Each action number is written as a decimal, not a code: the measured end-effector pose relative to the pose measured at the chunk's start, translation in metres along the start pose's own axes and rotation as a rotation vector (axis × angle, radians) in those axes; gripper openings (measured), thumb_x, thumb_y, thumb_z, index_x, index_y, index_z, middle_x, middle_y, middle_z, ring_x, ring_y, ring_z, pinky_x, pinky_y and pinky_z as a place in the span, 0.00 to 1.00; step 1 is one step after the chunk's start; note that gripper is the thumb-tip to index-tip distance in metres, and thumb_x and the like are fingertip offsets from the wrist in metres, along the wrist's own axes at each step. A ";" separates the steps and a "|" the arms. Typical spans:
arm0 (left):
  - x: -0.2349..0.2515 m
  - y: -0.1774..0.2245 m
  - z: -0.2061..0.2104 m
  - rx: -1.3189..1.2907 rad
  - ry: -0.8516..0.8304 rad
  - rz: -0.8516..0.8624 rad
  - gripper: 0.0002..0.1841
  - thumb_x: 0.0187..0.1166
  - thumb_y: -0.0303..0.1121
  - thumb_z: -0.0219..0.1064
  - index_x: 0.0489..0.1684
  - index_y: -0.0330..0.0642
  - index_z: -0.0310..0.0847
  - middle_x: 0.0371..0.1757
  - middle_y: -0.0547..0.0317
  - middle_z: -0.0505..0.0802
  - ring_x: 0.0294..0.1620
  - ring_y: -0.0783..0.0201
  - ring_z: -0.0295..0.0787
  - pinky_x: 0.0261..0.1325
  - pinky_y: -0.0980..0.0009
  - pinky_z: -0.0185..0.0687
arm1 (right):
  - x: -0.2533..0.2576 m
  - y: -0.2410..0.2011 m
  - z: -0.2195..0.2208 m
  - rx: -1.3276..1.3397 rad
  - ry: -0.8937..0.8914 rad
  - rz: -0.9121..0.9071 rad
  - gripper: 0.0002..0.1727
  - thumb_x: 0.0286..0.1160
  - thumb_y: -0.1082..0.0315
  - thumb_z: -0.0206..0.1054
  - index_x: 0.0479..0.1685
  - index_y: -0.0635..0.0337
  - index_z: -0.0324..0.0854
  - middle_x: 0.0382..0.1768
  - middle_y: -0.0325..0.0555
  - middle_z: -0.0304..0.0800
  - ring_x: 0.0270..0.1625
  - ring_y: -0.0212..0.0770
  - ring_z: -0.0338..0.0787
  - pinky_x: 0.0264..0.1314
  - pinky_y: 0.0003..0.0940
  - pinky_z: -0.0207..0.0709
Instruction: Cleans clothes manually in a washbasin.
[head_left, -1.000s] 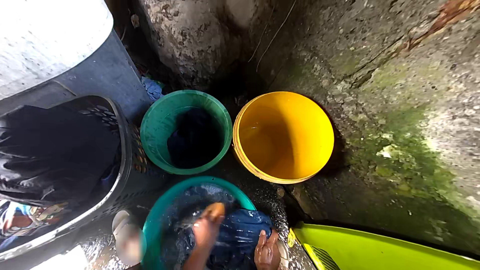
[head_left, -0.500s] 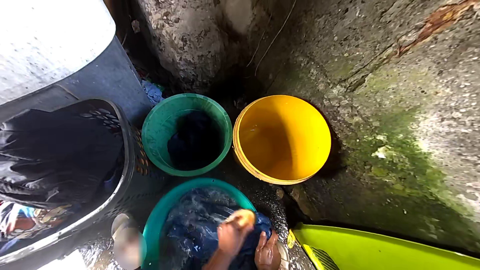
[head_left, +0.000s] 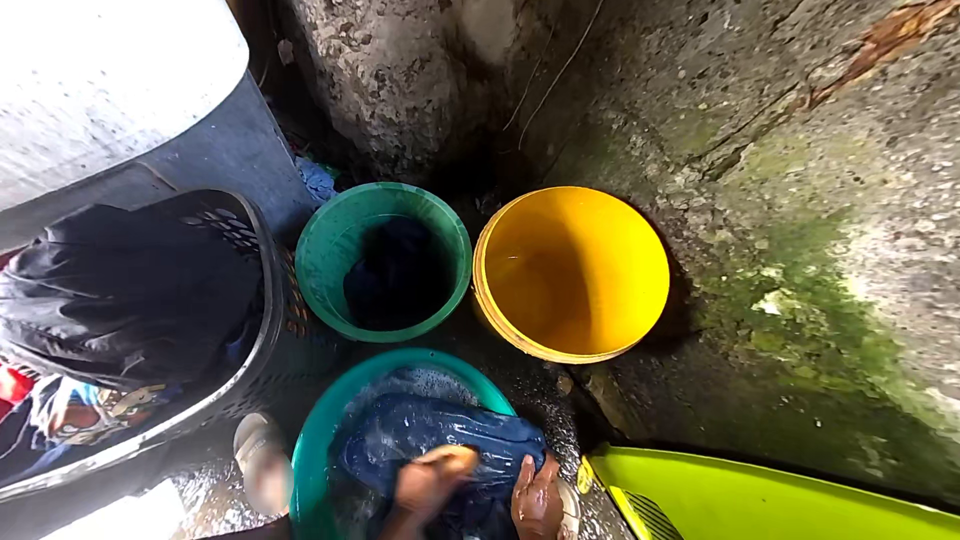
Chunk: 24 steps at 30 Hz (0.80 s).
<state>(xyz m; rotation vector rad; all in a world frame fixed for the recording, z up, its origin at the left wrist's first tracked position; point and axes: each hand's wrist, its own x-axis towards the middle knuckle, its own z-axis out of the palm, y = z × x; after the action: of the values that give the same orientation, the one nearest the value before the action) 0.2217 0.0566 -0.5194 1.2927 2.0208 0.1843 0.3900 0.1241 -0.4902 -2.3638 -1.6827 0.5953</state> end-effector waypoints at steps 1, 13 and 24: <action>0.009 -0.042 -0.013 0.082 -0.060 -0.116 0.30 0.81 0.66 0.59 0.65 0.54 0.90 0.53 0.44 0.97 0.58 0.40 0.94 0.62 0.36 0.85 | 0.000 0.000 0.000 -0.005 0.004 -0.005 0.31 0.90 0.58 0.53 0.82 0.74 0.66 0.68 0.75 0.83 0.63 0.73 0.89 0.64 0.68 0.80; 0.014 -0.025 -0.022 0.086 -0.103 -0.100 0.28 0.83 0.63 0.59 0.66 0.55 0.90 0.55 0.45 0.97 0.59 0.40 0.94 0.62 0.36 0.85 | 0.001 0.001 0.003 -0.037 -0.008 0.012 0.31 0.90 0.57 0.54 0.82 0.72 0.66 0.66 0.74 0.85 0.60 0.72 0.91 0.60 0.68 0.81; 0.040 0.052 -0.015 -0.055 -0.053 0.073 0.30 0.81 0.63 0.62 0.62 0.46 0.91 0.49 0.42 0.97 0.56 0.40 0.95 0.61 0.38 0.85 | 0.000 0.002 0.005 -0.037 -0.004 0.008 0.31 0.90 0.58 0.52 0.83 0.74 0.66 0.67 0.75 0.83 0.59 0.74 0.90 0.59 0.70 0.80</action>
<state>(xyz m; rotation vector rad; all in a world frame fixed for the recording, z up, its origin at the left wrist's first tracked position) 0.2410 0.1193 -0.5030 1.3242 1.9125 0.2361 0.3902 0.1234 -0.4952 -2.3978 -1.7012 0.5758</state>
